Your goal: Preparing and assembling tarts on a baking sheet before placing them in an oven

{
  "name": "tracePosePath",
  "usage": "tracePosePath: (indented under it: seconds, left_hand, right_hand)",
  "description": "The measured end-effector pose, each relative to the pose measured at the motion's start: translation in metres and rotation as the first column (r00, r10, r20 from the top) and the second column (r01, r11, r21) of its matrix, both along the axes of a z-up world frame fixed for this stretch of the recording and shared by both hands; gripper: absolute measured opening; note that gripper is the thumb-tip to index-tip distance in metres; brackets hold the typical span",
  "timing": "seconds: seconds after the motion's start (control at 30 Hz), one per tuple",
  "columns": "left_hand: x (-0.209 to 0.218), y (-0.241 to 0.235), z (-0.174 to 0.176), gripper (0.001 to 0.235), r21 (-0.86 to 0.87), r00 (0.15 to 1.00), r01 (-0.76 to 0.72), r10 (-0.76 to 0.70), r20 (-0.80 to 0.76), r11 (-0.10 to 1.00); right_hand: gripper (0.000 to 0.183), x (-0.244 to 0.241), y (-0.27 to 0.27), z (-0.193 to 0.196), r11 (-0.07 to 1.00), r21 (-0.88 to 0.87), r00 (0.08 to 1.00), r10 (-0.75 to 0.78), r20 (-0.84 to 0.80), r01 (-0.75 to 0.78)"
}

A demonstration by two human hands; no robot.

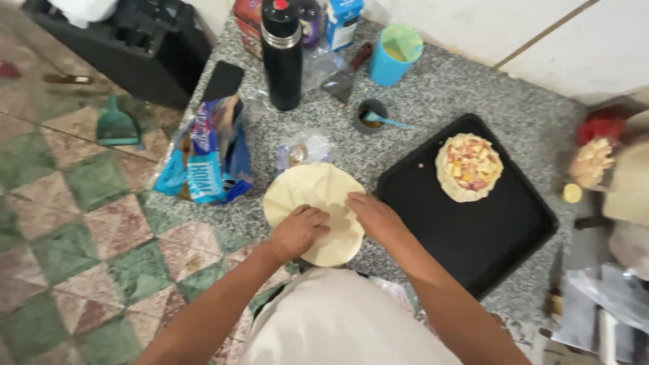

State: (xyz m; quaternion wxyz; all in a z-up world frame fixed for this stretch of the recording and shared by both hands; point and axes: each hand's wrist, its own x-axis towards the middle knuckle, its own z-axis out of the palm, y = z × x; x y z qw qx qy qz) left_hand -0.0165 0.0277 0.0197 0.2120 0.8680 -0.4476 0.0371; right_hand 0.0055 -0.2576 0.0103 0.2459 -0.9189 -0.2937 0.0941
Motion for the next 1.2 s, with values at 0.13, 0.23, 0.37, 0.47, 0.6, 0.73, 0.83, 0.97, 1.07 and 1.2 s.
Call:
tracePosePath:
  seconds: [0.13, 0.23, 0.37, 0.47, 0.6, 0.73, 0.83, 0.97, 1.07, 1.2]
  left_hand:
    - [-0.014, 0.045, 0.031, 0.02, -0.101, 0.991, 0.031, -0.044, -0.13, 0.994]
    - [-0.025, 0.08, 0.044, 0.029, -0.252, 0.955, 0.067, -0.135, -0.264, 0.965]
    - [-0.032, 0.153, 0.031, 0.044, -0.208, 0.869, -0.127, 0.007, -0.496, 0.97]
    - [-0.022, 0.218, 0.038, 0.037, -0.187, 0.634, -0.381, 0.108, -0.766, 0.906]
    - [0.017, 0.299, 0.084, 0.114, -0.116, 0.405, -0.651, 0.213, -0.889, 0.751]
    - [0.067, 0.257, 0.189, 0.026, -0.302, 0.583, -0.753, 0.378, -0.72, 0.585]
    - [0.105, 0.215, 0.225, 0.008, -0.243, 0.422, -0.884, 0.46, -0.782, 0.399]
    - [0.156, 0.162, 0.228, 0.005, -0.488, 0.524, -0.851, 0.238, -0.818, 0.195]
    - [0.189, 0.149, 0.226, 0.018, -0.635, 0.636, -0.77, 0.142, -0.759, 0.054]
    - [0.212, 0.155, 0.223, 0.028, -0.822, 0.803, -0.57, 0.226, -0.552, 0.018]
  right_hand:
    - [0.043, -0.01, 0.003, 0.0, 0.998, -0.049, 0.997, 0.036, 0.068, -0.033]
    - [0.037, -0.02, 0.006, 0.017, 0.989, -0.143, 0.993, -0.02, 0.118, 0.037]
    - [0.038, -0.02, -0.001, 0.003, 0.995, -0.092, 0.994, -0.032, 0.102, 0.041]
    - [0.046, -0.021, 0.002, 0.005, 0.995, -0.087, 0.997, -0.033, 0.065, 0.039]
    - [0.054, -0.019, 0.003, 0.007, 0.999, -0.033, 0.995, 0.005, 0.096, -0.001]
    - [0.057, -0.021, 0.007, 0.01, 0.998, -0.056, 0.997, -0.009, 0.081, 0.013]
    - [0.058, -0.022, 0.006, 0.002, 0.994, -0.102, 0.998, -0.052, -0.019, 0.049]
    - [0.052, -0.025, -0.006, -0.02, 1.0, 0.01, 0.998, -0.018, 0.052, 0.018]
    - [0.058, -0.023, -0.001, -0.006, 1.0, 0.014, 0.999, -0.025, -0.023, 0.025]
    - [0.051, -0.023, 0.009, 0.016, 0.994, -0.082, 0.989, -0.076, -0.13, 0.066]
